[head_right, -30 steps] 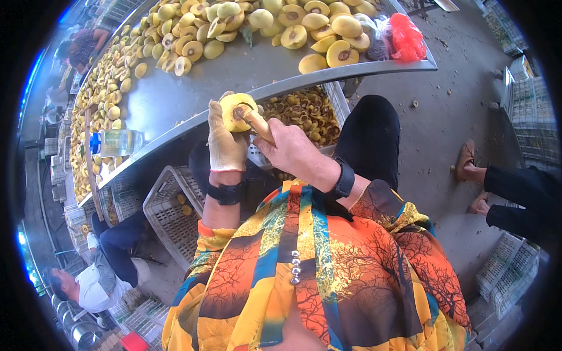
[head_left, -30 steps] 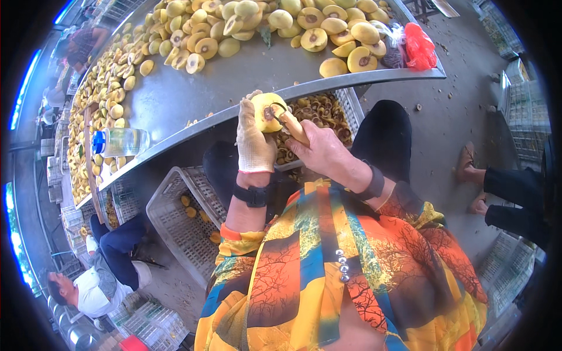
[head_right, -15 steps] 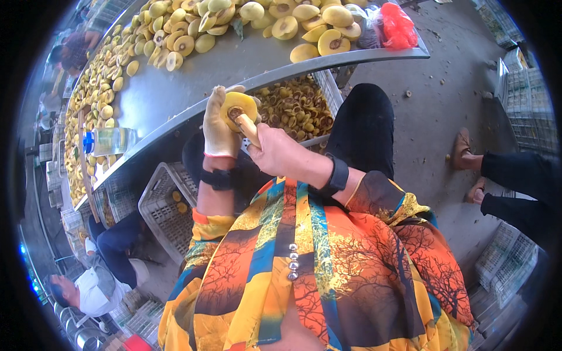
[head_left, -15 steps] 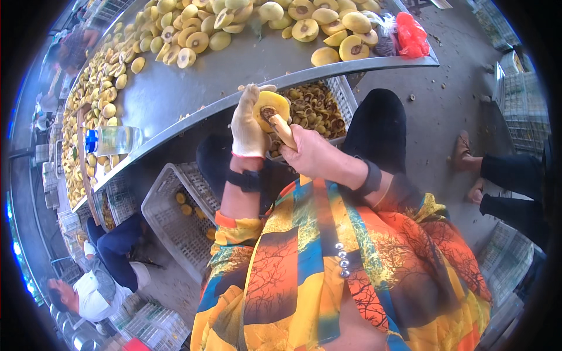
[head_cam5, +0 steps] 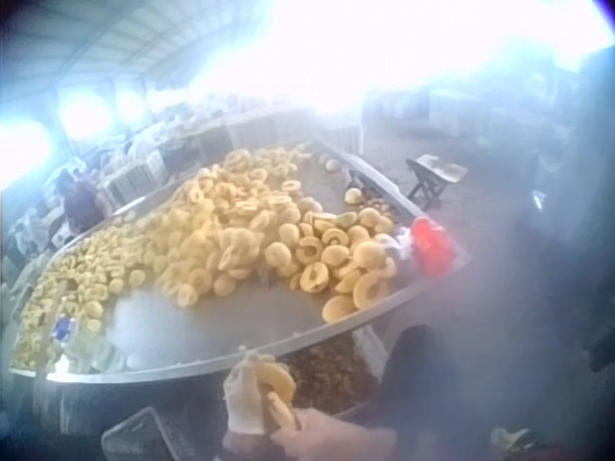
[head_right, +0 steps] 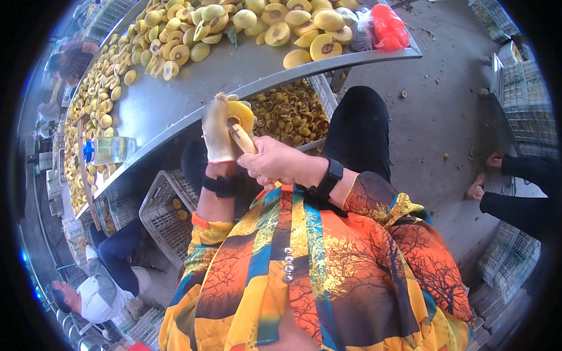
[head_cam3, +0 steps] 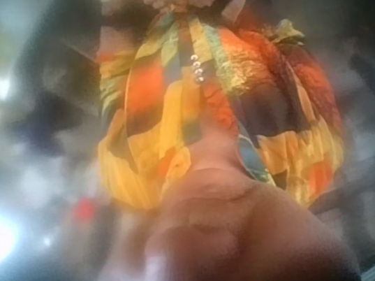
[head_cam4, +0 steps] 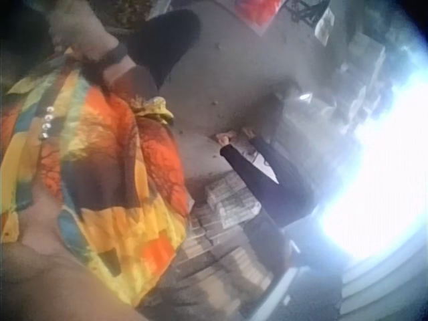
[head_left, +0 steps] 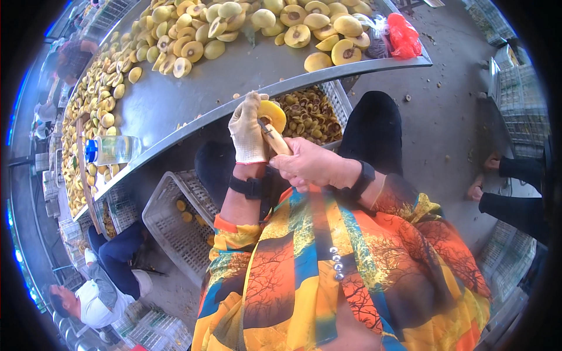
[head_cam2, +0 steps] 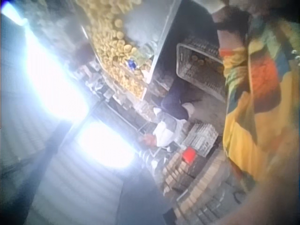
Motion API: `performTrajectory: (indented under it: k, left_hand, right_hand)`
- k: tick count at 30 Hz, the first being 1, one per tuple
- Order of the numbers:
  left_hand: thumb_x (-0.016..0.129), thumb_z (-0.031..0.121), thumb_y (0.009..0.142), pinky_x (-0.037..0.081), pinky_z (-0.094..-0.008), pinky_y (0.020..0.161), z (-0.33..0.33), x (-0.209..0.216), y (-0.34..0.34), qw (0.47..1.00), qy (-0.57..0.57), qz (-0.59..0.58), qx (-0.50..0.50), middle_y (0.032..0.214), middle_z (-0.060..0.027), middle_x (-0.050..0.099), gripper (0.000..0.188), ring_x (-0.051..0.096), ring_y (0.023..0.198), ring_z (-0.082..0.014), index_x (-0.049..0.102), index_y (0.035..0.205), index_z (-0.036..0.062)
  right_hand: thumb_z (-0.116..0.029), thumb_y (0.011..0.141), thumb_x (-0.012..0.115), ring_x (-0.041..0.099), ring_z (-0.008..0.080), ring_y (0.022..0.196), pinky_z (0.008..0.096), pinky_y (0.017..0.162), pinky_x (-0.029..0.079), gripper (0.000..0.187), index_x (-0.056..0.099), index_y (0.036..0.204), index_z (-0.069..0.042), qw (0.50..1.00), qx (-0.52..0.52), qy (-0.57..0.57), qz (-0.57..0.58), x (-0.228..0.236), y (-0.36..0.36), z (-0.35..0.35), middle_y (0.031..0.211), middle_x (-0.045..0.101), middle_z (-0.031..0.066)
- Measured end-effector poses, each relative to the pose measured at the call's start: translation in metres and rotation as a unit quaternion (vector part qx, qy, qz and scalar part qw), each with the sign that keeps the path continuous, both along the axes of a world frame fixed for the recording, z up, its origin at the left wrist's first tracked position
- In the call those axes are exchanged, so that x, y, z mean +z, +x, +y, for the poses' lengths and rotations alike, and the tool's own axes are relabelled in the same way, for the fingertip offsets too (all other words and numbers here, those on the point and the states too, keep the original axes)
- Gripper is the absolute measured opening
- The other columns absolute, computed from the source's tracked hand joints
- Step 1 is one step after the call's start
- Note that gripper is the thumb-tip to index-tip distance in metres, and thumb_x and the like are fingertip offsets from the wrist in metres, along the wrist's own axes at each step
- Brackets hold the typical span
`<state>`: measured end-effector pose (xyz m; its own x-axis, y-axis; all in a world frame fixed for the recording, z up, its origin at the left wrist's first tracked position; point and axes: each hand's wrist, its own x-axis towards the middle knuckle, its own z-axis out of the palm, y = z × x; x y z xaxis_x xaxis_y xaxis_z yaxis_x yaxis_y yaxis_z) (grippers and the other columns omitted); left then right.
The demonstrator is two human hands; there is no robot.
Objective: The person pits peaches using a hand tool. They take halved peaches from a table, remove the pits with the tool, and drop the pitted fruit into a crate while discarding the pits into a central tray.
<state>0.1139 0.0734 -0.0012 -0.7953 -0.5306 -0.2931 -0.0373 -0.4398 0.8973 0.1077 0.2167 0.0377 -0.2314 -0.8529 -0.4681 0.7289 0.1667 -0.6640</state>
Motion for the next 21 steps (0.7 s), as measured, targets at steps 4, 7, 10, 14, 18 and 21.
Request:
performTrajectory:
  k: [4,7,10,14,18,21]
  left_hand:
    - [0.054,0.042,0.087,0.05,-0.0308,0.053,0.006,0.011,-0.004,0.995,0.064,0.031,-0.07,0.079,-0.0131,0.062,0.038,0.06,0.06,-0.0241,0.054,0.095,0.0051]
    - [0.048,0.051,0.088,0.049,-0.0316,0.05,0.01,0.021,-0.01,0.971,0.231,0.013,-0.055,0.08,-0.0117,0.061,0.043,0.06,0.059,-0.0243,0.053,0.096,0.0091]
    - [0.045,0.054,0.086,0.041,-0.0264,0.042,-0.025,0.014,0.002,0.975,0.224,0.0,-0.002,0.075,-0.0069,0.061,0.042,0.058,0.061,-0.0204,0.054,0.086,0.0131]
    - [0.04,0.055,0.089,0.038,-0.0246,0.038,-0.087,0.023,0.062,0.99,0.025,-0.061,0.126,0.084,-0.0088,0.06,0.045,0.059,0.062,-0.02,0.049,0.101,0.012]
    - [0.068,0.027,0.08,0.049,-0.0282,0.075,-0.171,0.009,0.121,0.838,-0.417,-0.329,0.123,0.097,-0.0137,0.064,0.034,0.062,0.085,-0.0207,0.064,0.1,0.0007]
    - [0.07,0.028,0.077,0.047,-0.0291,0.082,-0.169,0.033,0.081,0.705,-0.625,-0.328,0.072,0.1,-0.0116,0.065,0.037,0.061,0.088,-0.0197,0.064,0.104,0.0041]
  right_hand:
    - [-0.014,0.089,0.05,0.033,0.0035,0.037,0.0194,0.032,0.031,0.013,0.043,0.097,-0.006,0.994,0.009,-0.053,-0.095,-0.014,-0.01,0.009,0.056,0.036,-0.005]
    - [-0.016,0.092,0.05,0.03,0.0019,0.037,0.0181,0.031,0.027,0.012,0.047,0.097,-0.006,0.951,0.073,-0.185,-0.238,-0.036,-0.024,0.012,0.056,0.035,-0.0049]
    - [-0.016,0.092,0.05,0.03,0.0022,0.037,0.018,0.033,0.029,0.016,0.05,0.1,-0.003,0.927,0.075,-0.294,-0.219,-0.039,-0.029,0.012,0.056,0.036,-0.0036]
    - [-0.015,0.09,0.052,0.046,0.0068,0.044,0.0211,0.043,0.042,0.015,0.052,0.097,-0.002,0.995,-0.021,-0.068,0.074,-0.049,-0.036,0.014,0.066,0.052,0.0032]
    - [-0.012,0.078,0.057,0.059,0.0283,0.063,0.0371,0.059,0.049,0.016,0.057,0.088,0.0,0.65,0.033,0.173,0.74,-0.125,-0.028,0.018,0.069,0.058,0.0147]
    - [-0.013,0.072,0.059,0.059,0.0385,0.077,0.0448,0.068,0.047,0.017,0.058,0.082,0.0,0.703,0.026,0.202,0.681,-0.112,-0.031,0.016,0.076,0.06,0.0218]
